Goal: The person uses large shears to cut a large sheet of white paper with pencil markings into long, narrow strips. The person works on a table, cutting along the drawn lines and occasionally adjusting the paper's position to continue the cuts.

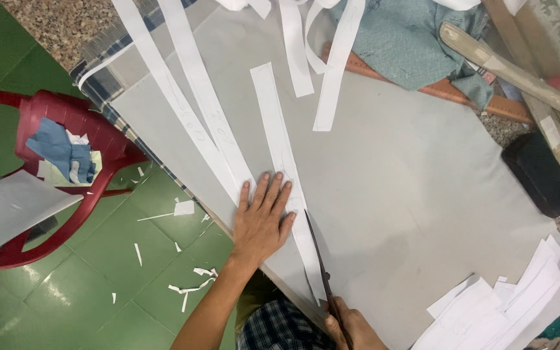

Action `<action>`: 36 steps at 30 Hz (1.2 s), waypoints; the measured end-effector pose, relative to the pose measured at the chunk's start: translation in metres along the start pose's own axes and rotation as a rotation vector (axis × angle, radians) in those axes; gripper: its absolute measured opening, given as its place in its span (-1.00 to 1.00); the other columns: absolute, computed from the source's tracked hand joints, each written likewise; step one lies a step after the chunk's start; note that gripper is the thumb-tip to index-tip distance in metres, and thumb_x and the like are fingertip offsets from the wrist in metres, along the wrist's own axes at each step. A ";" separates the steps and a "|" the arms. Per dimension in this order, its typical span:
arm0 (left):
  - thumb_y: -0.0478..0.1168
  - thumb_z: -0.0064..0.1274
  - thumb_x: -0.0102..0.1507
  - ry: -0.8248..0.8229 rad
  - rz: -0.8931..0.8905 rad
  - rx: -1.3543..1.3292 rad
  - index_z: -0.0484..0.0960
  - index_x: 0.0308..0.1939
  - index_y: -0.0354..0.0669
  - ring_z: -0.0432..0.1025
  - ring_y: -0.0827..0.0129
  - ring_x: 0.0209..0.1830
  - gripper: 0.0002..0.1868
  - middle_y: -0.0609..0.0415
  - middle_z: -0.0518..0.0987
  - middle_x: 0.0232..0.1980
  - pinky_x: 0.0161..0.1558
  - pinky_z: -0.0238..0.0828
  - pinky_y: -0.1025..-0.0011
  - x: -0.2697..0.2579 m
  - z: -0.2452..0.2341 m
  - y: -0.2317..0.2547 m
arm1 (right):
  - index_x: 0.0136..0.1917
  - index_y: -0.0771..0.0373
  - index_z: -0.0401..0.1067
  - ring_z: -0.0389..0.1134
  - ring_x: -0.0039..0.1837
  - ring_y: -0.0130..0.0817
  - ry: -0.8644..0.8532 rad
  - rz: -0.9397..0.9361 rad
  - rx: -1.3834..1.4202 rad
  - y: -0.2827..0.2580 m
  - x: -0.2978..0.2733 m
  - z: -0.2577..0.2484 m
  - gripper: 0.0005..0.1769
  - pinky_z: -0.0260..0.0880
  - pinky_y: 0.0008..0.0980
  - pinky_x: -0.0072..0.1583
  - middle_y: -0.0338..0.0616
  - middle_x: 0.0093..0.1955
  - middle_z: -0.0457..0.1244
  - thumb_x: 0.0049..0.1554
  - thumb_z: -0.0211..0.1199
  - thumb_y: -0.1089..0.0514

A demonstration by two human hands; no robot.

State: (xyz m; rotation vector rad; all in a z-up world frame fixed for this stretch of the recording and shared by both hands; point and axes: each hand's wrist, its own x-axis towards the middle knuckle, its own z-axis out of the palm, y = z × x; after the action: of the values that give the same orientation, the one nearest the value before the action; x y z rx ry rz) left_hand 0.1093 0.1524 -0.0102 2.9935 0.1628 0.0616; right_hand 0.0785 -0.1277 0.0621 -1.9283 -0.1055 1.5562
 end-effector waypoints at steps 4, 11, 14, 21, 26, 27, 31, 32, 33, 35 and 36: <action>0.21 -0.44 0.46 -0.020 0.001 0.015 0.19 0.60 0.06 -0.05 0.21 0.67 -0.33 0.13 0.12 0.66 0.62 -0.36 -0.01 -0.001 0.004 -0.001 | 0.10 0.09 0.38 0.11 -0.31 -0.44 -0.047 -0.015 -0.005 0.008 0.000 -0.009 -0.32 0.08 -0.36 -0.16 -0.32 -0.34 0.12 0.16 -0.20 -0.47; 0.15 -0.60 0.49 -0.086 -0.014 0.024 0.08 0.61 -0.02 -0.19 0.27 0.71 -0.33 0.16 0.00 0.70 0.64 -0.49 0.03 -0.001 0.006 0.000 | 0.12 0.13 0.33 0.16 -0.27 -0.46 -0.065 -0.013 -0.064 -0.029 0.016 -0.017 -0.39 0.23 -0.39 -0.18 -0.36 -0.29 0.13 0.22 -0.15 -0.39; 0.15 -0.62 0.48 -0.106 -0.015 0.014 0.07 0.61 -0.02 -0.20 0.27 0.71 -0.33 0.16 -0.02 0.70 0.64 -0.49 0.01 -0.002 0.008 -0.001 | 0.06 0.11 0.31 0.10 -0.23 -0.47 -0.057 0.023 -0.125 -0.039 0.023 -0.017 -0.40 0.20 -0.39 -0.14 -0.40 -0.26 0.09 0.21 -0.15 -0.43; 0.18 -0.65 0.48 -0.131 -0.020 0.002 0.03 0.62 -0.01 -0.26 0.27 0.72 -0.31 0.17 -0.06 0.70 0.64 -0.55 0.01 -0.001 0.009 -0.001 | 0.44 0.20 0.16 0.43 0.06 -0.33 0.005 0.007 -0.192 -0.026 0.038 -0.009 -0.25 0.39 -0.39 0.16 -0.24 0.06 0.38 0.24 -0.12 -0.36; 0.16 -0.59 0.49 -0.093 -0.018 -0.005 0.07 0.61 -0.03 -0.21 0.26 0.71 -0.33 0.16 -0.02 0.70 0.64 -0.50 0.01 -0.001 0.008 -0.001 | 0.13 0.16 0.33 0.19 -0.36 -0.39 0.066 -0.046 -0.169 -0.013 0.043 0.000 -0.25 0.18 -0.29 -0.26 -0.33 -0.38 0.21 0.16 -0.22 -0.50; 0.16 -0.60 0.48 -0.099 -0.020 -0.013 0.07 0.61 -0.03 -0.21 0.27 0.71 -0.33 0.16 -0.02 0.70 0.64 -0.49 0.01 -0.001 0.009 -0.001 | 0.02 0.18 0.36 0.16 -0.41 -0.40 0.107 -0.143 -0.150 -0.008 0.043 0.002 -0.33 0.13 -0.29 -0.32 -0.35 -0.42 0.18 0.22 -0.18 -0.43; 0.17 -0.67 0.48 -0.148 -0.022 -0.019 0.02 0.61 -0.02 -0.26 0.25 0.72 -0.31 0.16 -0.06 0.70 0.64 -0.57 0.00 0.000 0.008 -0.001 | -0.07 0.18 0.27 0.05 -0.45 -0.43 -0.071 0.047 0.078 -0.066 0.020 -0.026 -0.37 0.04 -0.35 -0.38 -0.26 -0.48 0.02 0.18 -0.10 -0.45; 0.16 -0.66 0.48 -0.131 -0.015 -0.036 0.02 0.61 -0.03 -0.24 0.25 0.71 -0.32 0.14 -0.05 0.70 0.64 -0.54 -0.01 0.000 0.008 -0.001 | -0.06 0.14 0.24 0.02 -0.37 -0.45 -0.079 0.028 -0.028 -0.070 0.023 -0.029 -0.41 0.07 -0.35 -0.29 -0.32 -0.41 0.01 0.22 -0.13 -0.42; 0.14 -0.64 0.49 -0.114 -0.007 -0.053 0.03 0.61 -0.05 -0.22 0.24 0.71 -0.33 0.13 -0.03 0.69 0.64 -0.50 -0.02 -0.001 0.008 -0.002 | -0.05 0.11 0.21 0.00 -0.29 -0.47 -0.086 0.008 -0.134 -0.075 0.025 -0.033 -0.46 0.10 -0.36 -0.21 -0.37 -0.33 0.01 0.27 -0.15 -0.40; 0.12 -0.61 0.50 -0.085 -0.006 -0.082 0.10 0.59 -0.09 -0.18 0.24 0.70 -0.35 0.11 0.04 0.68 0.63 -0.47 -0.02 -0.002 0.007 -0.002 | 0.05 0.14 0.21 0.09 -0.35 -0.45 -0.072 -0.059 -0.087 -0.066 0.047 -0.031 -0.46 0.17 -0.36 -0.25 -0.34 -0.38 0.09 0.26 -0.16 -0.36; 0.10 -0.58 0.51 -0.059 -0.003 -0.112 0.18 0.56 -0.13 -0.15 0.23 0.70 -0.36 0.08 0.10 0.66 0.63 -0.45 -0.02 -0.001 0.006 -0.004 | 0.15 0.17 0.21 0.18 -0.40 -0.43 -0.059 -0.123 -0.038 -0.063 0.058 -0.030 -0.45 0.24 -0.36 -0.29 -0.31 -0.44 0.17 0.26 -0.16 -0.33</action>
State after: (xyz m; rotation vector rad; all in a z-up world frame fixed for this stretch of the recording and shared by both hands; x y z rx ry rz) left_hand 0.1080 0.1551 -0.0166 2.8796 0.1525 -0.0173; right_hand 0.1432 -0.0656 0.0484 -1.8680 -0.2758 1.5393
